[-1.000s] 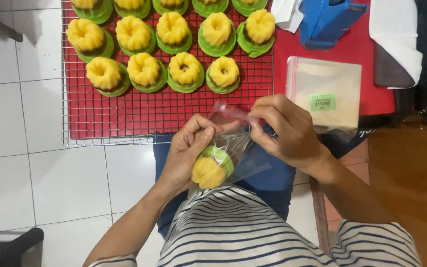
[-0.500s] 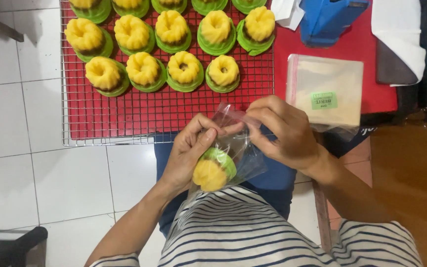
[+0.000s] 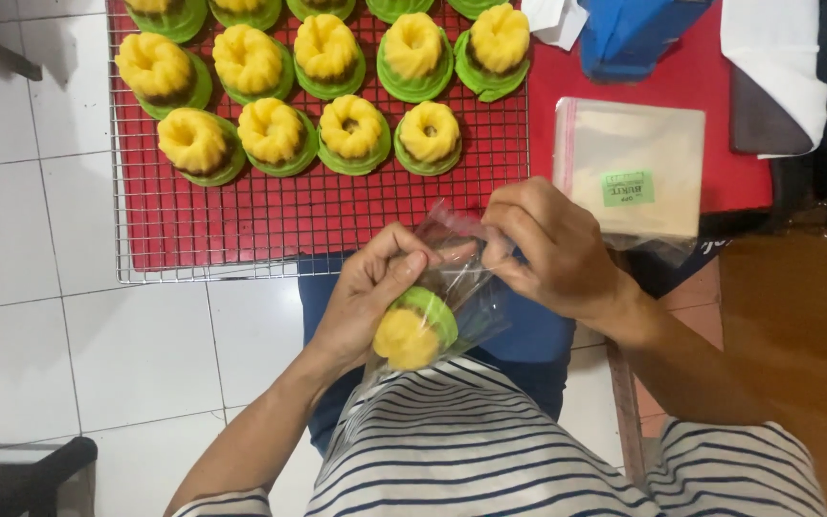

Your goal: Packaging individual small cakes into plastic bags and sealing them with tape.

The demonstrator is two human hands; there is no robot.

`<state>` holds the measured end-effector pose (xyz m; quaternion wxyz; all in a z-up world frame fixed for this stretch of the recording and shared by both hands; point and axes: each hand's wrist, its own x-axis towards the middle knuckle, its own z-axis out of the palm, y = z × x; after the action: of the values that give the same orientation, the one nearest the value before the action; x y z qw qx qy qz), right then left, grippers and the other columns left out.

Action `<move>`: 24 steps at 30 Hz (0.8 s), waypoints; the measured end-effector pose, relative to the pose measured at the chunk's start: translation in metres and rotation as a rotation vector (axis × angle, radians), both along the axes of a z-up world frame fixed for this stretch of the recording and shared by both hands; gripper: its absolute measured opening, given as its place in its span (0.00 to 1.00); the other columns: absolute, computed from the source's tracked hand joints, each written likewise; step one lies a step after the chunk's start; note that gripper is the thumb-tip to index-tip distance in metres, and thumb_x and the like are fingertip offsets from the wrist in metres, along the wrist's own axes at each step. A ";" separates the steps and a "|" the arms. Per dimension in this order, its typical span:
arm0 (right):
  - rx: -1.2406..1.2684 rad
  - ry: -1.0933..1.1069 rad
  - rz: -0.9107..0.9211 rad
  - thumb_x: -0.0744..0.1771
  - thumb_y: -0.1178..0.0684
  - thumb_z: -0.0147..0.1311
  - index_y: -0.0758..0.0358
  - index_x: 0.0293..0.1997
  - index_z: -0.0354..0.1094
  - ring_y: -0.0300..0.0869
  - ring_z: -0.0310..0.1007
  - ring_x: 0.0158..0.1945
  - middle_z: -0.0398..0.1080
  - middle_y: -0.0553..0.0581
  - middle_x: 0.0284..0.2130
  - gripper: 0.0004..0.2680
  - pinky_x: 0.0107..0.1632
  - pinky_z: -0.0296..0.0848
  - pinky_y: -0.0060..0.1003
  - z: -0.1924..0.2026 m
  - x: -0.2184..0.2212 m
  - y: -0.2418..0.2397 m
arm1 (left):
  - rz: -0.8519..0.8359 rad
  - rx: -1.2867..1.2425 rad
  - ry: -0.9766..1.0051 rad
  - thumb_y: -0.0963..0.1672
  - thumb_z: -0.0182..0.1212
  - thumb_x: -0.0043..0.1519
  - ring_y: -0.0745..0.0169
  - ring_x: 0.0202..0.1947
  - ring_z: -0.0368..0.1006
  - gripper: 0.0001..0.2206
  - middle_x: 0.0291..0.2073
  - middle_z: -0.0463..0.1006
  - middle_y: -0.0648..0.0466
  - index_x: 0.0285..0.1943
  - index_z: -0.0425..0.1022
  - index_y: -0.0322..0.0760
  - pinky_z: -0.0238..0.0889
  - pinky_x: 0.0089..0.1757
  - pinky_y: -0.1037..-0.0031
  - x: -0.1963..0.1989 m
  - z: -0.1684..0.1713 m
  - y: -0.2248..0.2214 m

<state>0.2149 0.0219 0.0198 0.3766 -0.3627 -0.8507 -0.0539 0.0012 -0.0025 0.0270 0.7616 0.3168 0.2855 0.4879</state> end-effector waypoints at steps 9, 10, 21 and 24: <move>-0.315 0.275 0.081 0.67 0.69 0.57 0.69 0.40 0.72 0.47 0.72 0.34 0.70 0.58 0.34 0.04 0.42 0.76 0.40 0.022 0.021 0.017 | 0.028 -0.073 0.000 0.44 0.54 0.68 0.65 0.31 0.80 0.08 0.41 0.84 0.36 0.43 0.69 0.30 0.69 0.29 0.84 -0.003 -0.007 0.001; -0.316 0.276 0.084 0.67 0.69 0.57 0.69 0.40 0.72 0.47 0.72 0.34 0.70 0.58 0.34 0.04 0.42 0.76 0.40 0.026 0.017 0.013 | 0.031 -0.073 0.001 0.44 0.54 0.68 0.65 0.31 0.80 0.08 0.41 0.84 0.36 0.43 0.69 0.30 0.69 0.29 0.84 -0.003 -0.008 0.002; -0.226 0.130 0.080 0.65 0.64 0.63 0.66 0.41 0.76 0.50 0.79 0.37 0.75 0.59 0.37 0.04 0.44 0.79 0.41 0.031 -0.005 -0.003 | 0.040 0.006 0.017 0.43 0.55 0.68 0.73 0.19 0.74 0.08 0.36 0.84 0.38 0.43 0.70 0.28 0.66 0.23 0.84 -0.001 -0.008 -0.001; -0.211 0.139 0.097 0.66 0.65 0.62 0.66 0.39 0.76 0.49 0.78 0.35 0.74 0.58 0.35 0.02 0.43 0.79 0.40 0.024 -0.004 -0.003 | 0.040 0.029 0.001 0.42 0.53 0.69 0.68 0.16 0.74 0.09 0.23 0.80 0.42 0.46 0.69 0.25 0.66 0.21 0.83 0.000 -0.007 0.000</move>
<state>0.2108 0.0188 0.0442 0.3964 -0.3617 -0.8401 0.0793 0.0013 -0.0027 0.0199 0.7470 0.3221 0.2849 0.5070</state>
